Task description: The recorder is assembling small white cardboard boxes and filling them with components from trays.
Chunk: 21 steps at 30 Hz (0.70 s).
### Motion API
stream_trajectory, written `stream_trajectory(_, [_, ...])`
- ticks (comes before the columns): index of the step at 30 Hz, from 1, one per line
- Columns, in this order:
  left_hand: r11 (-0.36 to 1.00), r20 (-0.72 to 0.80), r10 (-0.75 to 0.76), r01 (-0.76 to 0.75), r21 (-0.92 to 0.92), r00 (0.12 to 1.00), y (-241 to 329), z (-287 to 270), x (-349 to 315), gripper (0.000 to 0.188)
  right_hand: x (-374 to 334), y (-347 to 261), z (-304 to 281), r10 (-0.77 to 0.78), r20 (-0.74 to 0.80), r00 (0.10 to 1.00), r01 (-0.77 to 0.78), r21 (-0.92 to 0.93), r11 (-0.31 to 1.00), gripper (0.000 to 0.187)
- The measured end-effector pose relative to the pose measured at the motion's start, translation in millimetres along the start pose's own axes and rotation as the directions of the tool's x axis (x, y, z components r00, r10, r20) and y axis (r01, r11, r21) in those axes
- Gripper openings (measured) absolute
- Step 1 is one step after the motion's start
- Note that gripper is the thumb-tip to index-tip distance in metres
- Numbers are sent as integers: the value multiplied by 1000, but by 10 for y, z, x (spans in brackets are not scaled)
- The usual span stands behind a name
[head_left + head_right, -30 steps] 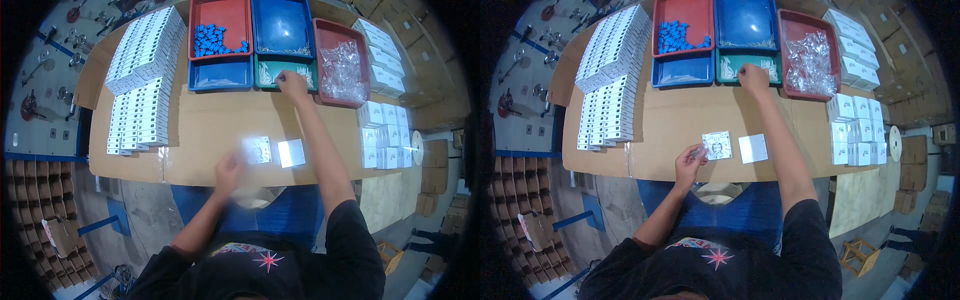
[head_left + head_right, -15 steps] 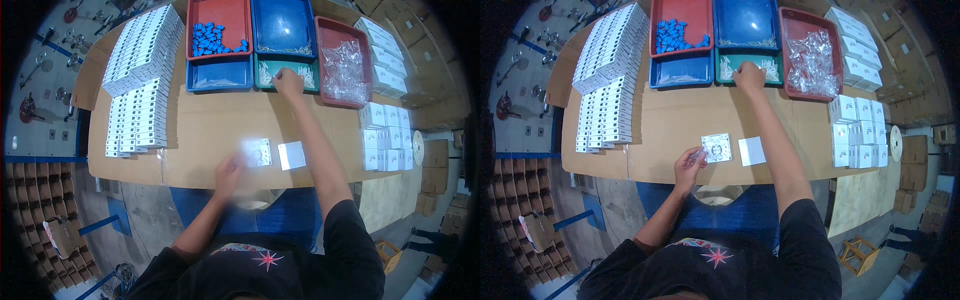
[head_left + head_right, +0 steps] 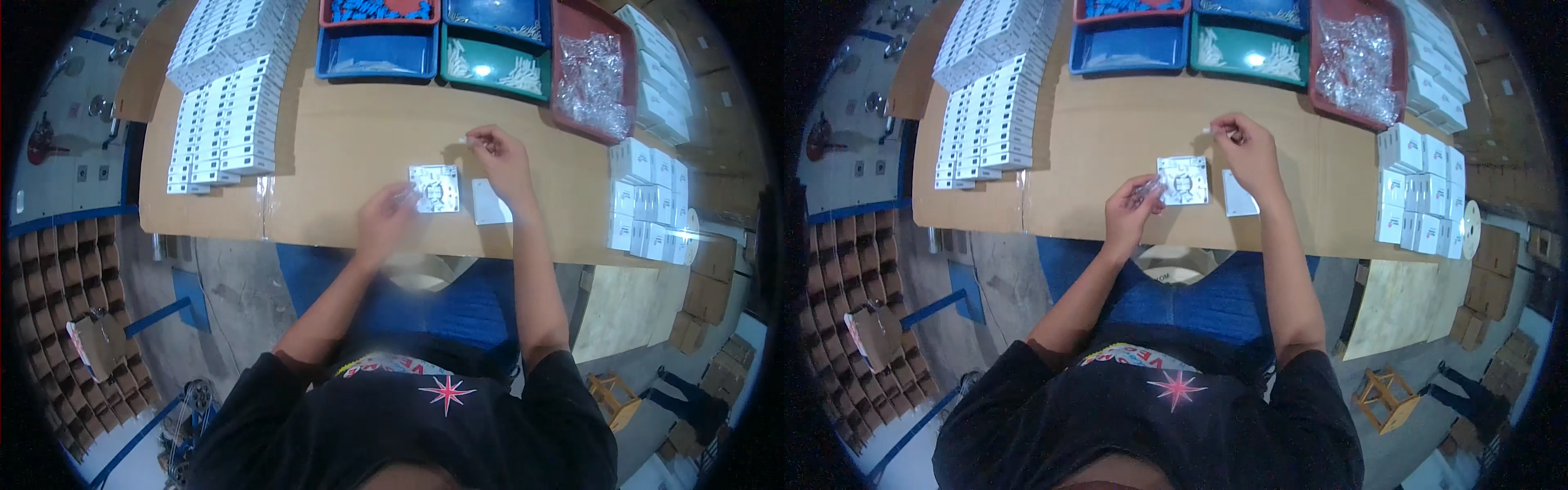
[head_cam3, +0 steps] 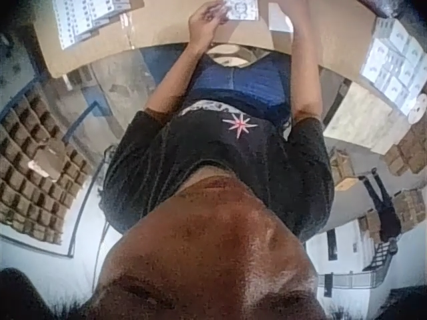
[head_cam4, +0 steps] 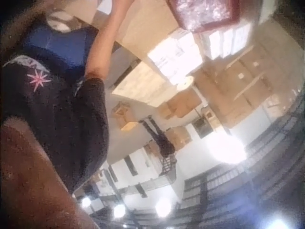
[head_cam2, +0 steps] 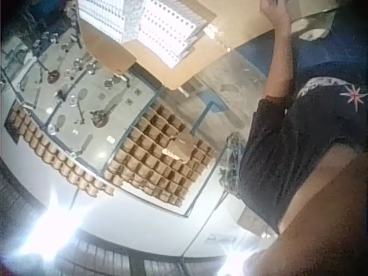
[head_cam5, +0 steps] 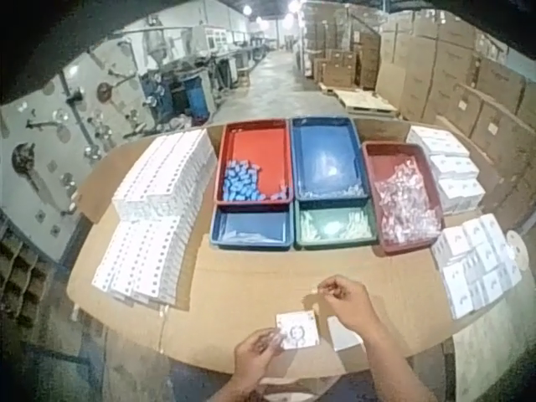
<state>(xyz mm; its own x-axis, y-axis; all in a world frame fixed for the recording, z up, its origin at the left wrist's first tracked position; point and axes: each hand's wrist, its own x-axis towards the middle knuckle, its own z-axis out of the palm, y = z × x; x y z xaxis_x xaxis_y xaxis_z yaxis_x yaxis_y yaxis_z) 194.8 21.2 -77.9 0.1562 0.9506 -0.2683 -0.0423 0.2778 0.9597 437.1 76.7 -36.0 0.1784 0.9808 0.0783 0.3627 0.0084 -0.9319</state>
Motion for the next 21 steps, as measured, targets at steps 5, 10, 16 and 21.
stream_trajectory(5, [997, 16, 25, -23, -75, 1000, 60, 2, -2, 31, -520, -148, 178, 191, 182, 965, -229, 218, 949, 16])
stream_trajectory(10, [993, 55, 45, -39, -108, 997, 17, -14, -8, 32, -714, -148, 341, 173, 233, 957, -228, 237, 944, 16])
stream_trajectory(16, [989, 87, 66, -54, -139, 994, -10, -28, 6, 32, -738, -189, 394, 180, 219, 959, -226, 209, 951, 17])
stream_trajectory(21, [994, 136, 59, -45, -103, 989, 18, -53, 5, 33, -751, -269, 418, 97, 148, 984, -104, 40, 994, 18])
